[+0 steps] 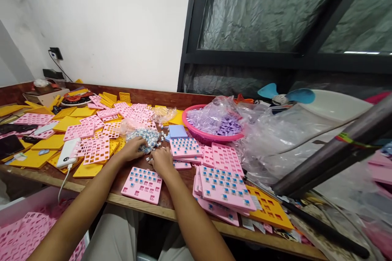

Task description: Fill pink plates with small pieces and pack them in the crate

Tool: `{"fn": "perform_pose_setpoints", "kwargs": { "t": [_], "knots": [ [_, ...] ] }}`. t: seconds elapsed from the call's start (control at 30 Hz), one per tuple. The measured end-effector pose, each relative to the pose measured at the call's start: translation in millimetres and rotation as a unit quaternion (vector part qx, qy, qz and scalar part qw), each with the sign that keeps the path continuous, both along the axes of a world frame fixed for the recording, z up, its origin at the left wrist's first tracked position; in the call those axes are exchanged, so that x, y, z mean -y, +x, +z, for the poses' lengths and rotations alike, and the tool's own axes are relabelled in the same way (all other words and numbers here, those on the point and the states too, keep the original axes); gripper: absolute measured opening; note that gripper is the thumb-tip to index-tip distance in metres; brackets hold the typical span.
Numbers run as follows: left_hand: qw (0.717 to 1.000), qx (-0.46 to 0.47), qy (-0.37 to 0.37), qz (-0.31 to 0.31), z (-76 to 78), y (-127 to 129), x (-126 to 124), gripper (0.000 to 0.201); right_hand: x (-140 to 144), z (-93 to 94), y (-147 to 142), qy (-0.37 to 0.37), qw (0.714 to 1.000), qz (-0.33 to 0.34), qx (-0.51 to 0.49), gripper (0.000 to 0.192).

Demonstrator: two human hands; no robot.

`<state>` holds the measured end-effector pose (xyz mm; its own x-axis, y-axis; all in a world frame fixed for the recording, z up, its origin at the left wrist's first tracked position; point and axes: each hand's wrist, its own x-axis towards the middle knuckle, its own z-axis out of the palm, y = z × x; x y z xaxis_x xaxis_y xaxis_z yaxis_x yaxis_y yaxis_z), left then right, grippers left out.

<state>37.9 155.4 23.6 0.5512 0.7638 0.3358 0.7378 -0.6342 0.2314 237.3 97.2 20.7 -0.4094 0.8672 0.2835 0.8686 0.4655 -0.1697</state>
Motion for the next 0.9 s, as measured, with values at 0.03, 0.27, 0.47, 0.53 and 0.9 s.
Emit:
{"fn": "perform_pose_setpoints", "kwargs": {
  "t": [0.03, 0.27, 0.47, 0.53, 0.9],
  "knots": [
    [1.0, 0.006, 0.0, -0.002, -2.7, -5, -1, 0.027, 1, 0.5, -1, -0.01, 1.0, 0.008, -0.002, 0.007],
    [0.999, 0.015, 0.018, 0.042, 2.2, -10, 13, 0.032, 5, 15.9, -1, 0.012, 0.977, 0.026, -0.21, 0.024],
    [0.998, -0.016, 0.043, -0.051, 9.5, 14, 26, 0.037, -5, 23.7, 13, 0.046, 0.862, -0.004, -0.505, 0.031],
    [0.997, -0.045, 0.035, -0.044, 7.2, 14, 23, 0.034, -8, 21.0, 15, 0.015, 0.85, -0.007, -0.527, 0.033],
    [0.998, -0.044, 0.053, 0.015, -8.5, 22, 14, 0.016, -12, 7.8, 12, -0.053, 0.862, 0.037, -0.503, 0.028]
  ]
}}
